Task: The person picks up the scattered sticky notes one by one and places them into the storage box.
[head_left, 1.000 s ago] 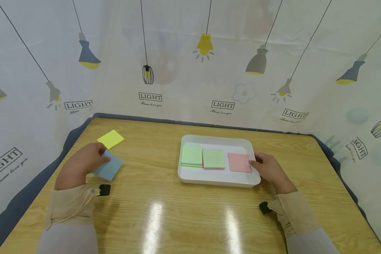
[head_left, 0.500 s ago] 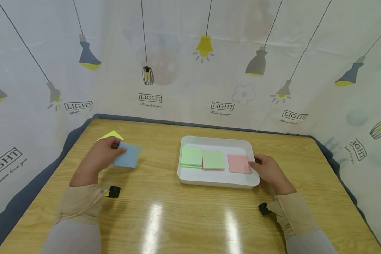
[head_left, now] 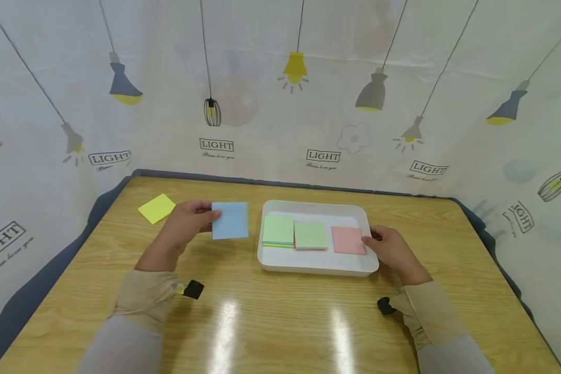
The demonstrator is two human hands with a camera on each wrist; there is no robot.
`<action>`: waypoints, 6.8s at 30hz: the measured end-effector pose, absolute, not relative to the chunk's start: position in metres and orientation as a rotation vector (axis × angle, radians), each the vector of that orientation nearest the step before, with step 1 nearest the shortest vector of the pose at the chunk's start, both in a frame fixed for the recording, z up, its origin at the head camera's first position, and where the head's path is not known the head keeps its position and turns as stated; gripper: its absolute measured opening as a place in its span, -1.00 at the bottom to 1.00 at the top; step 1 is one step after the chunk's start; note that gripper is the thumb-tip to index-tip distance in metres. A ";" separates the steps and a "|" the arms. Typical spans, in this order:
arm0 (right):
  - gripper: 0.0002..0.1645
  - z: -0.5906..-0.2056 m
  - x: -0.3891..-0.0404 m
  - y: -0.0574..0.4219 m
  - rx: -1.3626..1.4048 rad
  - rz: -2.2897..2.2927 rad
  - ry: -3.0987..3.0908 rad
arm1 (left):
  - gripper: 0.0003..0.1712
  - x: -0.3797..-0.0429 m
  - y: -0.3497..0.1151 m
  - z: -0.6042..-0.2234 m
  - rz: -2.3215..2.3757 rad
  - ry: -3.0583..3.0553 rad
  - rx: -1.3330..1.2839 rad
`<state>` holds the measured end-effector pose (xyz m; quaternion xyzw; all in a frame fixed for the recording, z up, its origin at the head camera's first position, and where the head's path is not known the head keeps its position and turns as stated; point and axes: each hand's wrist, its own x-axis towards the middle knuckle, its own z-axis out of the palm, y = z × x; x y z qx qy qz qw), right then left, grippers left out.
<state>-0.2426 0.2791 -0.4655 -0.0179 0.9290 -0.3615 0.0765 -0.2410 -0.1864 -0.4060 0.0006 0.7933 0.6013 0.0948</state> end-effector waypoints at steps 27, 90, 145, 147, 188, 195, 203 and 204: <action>-0.37 -0.463 -0.241 0.277 0.003 -1.074 2.751 | -0.64 -0.261 -0.050 -0.418 1.961 1.975 0.031; -0.43 -0.461 -0.243 0.277 -0.011 -1.080 2.768 | -0.66 -0.272 0.083 -0.448 1.216 2.696 0.152; -0.41 -0.463 -0.242 0.276 0.019 -1.107 2.735 | -0.49 -0.267 -0.068 -0.409 1.340 2.816 0.059; -0.41 -0.462 -0.242 0.275 0.020 -1.113 2.731 | -0.48 -0.269 -0.074 -0.408 1.367 2.813 0.044; -0.41 -0.464 -0.240 0.274 0.055 -1.121 2.737 | -0.35 -0.308 -0.268 -0.425 1.067 2.997 -0.330; -0.40 -0.465 -0.241 0.274 0.059 -1.116 2.732 | -0.32 -0.319 -0.309 -0.437 0.733 3.046 -0.248; -0.40 -0.461 -0.241 0.274 0.038 -1.060 2.755 | -0.02 -0.324 -0.332 -0.438 0.580 2.931 -0.001; -0.40 -0.461 -0.241 0.274 0.039 -1.060 2.755 | 0.02 -0.325 -0.332 -0.437 0.561 2.906 0.018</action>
